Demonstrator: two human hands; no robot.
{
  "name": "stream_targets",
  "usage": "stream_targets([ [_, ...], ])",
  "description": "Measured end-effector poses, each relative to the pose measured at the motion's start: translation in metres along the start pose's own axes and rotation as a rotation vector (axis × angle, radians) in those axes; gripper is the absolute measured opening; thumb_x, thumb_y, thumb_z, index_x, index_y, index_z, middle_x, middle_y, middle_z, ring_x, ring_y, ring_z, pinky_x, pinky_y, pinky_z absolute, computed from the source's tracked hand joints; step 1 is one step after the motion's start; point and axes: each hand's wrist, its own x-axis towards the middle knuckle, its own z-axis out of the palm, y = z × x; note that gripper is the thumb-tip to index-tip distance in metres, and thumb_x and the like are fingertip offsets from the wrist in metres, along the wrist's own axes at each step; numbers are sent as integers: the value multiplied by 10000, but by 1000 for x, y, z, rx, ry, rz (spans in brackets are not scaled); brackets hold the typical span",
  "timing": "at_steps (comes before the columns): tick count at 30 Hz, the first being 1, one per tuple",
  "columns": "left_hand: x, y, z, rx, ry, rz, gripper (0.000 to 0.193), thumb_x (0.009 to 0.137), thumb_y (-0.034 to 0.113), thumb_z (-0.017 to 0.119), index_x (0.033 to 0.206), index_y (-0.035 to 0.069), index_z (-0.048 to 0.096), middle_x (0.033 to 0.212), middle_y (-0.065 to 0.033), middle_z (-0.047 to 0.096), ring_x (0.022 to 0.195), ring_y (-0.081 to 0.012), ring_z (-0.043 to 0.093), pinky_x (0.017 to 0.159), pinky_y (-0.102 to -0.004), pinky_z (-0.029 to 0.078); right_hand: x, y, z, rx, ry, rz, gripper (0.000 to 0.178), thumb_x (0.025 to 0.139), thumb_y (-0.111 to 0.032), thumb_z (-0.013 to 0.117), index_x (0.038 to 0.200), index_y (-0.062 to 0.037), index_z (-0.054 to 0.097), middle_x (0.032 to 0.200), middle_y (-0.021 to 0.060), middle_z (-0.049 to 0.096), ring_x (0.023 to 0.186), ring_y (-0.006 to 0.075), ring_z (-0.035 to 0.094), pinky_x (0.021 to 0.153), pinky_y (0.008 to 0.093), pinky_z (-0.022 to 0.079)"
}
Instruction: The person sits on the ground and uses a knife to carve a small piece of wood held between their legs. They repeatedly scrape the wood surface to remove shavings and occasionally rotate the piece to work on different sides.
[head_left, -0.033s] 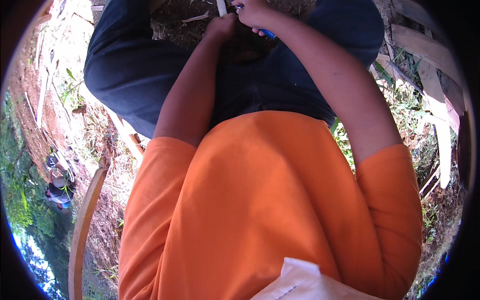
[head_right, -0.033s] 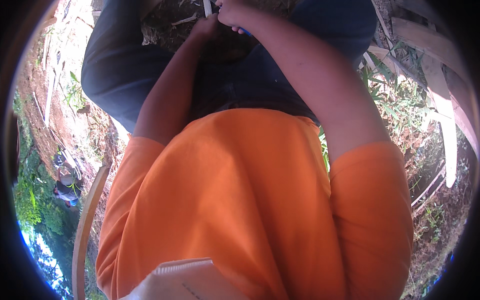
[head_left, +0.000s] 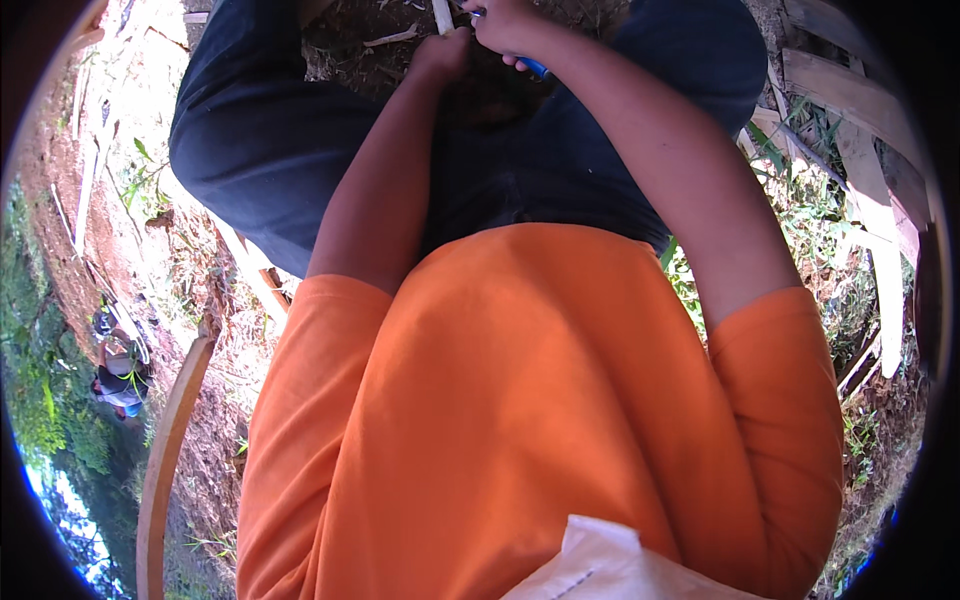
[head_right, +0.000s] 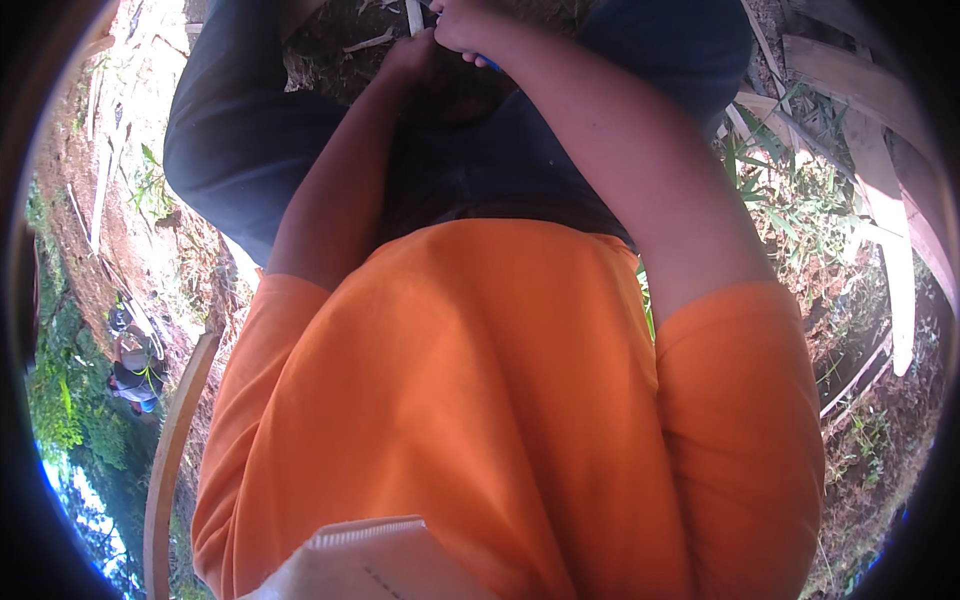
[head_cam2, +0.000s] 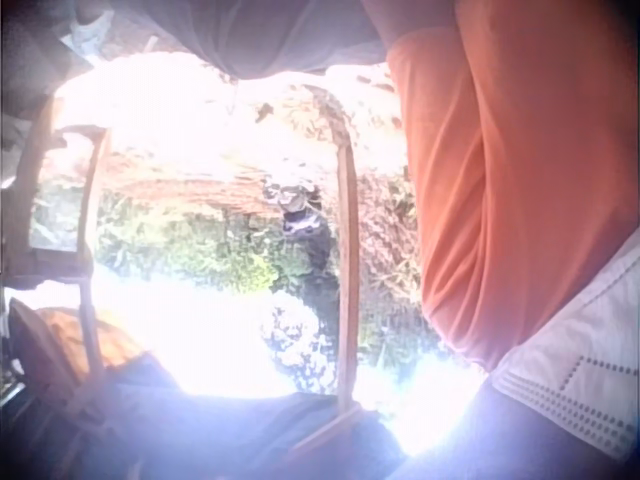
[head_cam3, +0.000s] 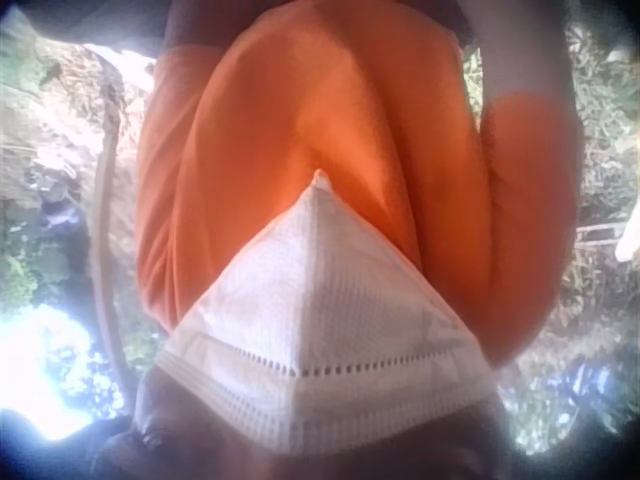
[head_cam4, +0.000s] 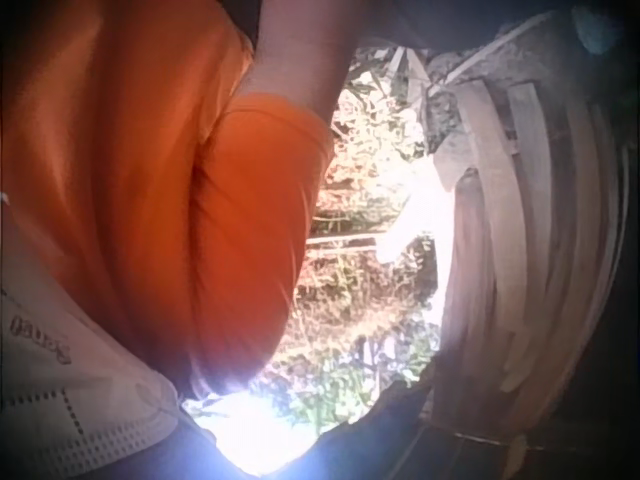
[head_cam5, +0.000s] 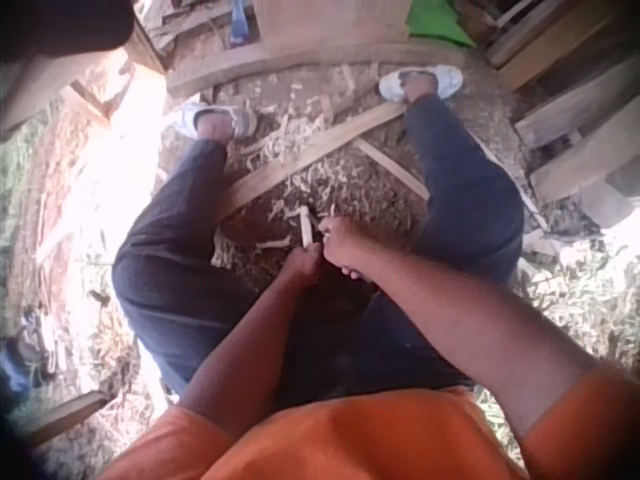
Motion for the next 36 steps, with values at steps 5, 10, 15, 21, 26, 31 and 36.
stream_targets([
  [5,13,-3,-1,-50,18,-79,682,933,541,441,1234,-28,664,1304,-321,607,1241,-433,588,1046,-473,450,69,3,13,20,14,-59,321,985,-190,475,1253,-157,649,662,121,652,480,224,615,431,391,508],
  [10,9,-20,-9,-35,-50,-113,741,901,600,483,1172,-61,681,1166,-289,688,1164,-404,653,993,-467,481,86,-2,9,77,-29,-73,325,1013,-219,470,1272,-156,658,679,125,658,475,212,606,428,384,514],
  [15,-4,-2,-10,-23,-65,-88,721,897,568,527,1224,-65,642,1064,-297,708,1095,-412,680,977,-477,489,37,33,-29,198,22,-111,388,1021,-226,491,1396,-188,585,759,109,675,466,173,586,421,351,510],
  [21,19,-21,-10,194,-85,160,781,902,587,544,1247,-112,593,1199,-343,654,1191,-435,628,1008,-487,473,13,62,-18,164,-127,-136,427,1014,-225,489,1436,-189,549,763,94,653,485,164,587,433,341,516],
  [26,26,-33,-9,-86,25,-81,807,892,613,538,1260,-101,622,1286,-365,605,1270,-448,577,1053,-474,452,37,56,0,67,-137,-157,451,1043,-290,513,1492,-255,493,750,25,551,512,105,540,446,290,494],
  [31,-7,8,-8,168,41,-36,822,913,635,481,1249,-100,631,1262,-335,623,1218,-403,593,1022,-459,463,42,45,-4,23,-144,-139,464,961,-147,480,1415,-158,575,789,148,701,502,211,632,439,371,534],
  [36,18,-18,-1,21,28,-91,824,902,627,463,1270,-92,627,1321,-347,592,1310,-428,549,1075,-459,437,50,32,1,-81,-140,-121,524,912,-77,463,1417,-163,575,752,158,697,516,232,649,453,387,546],
])
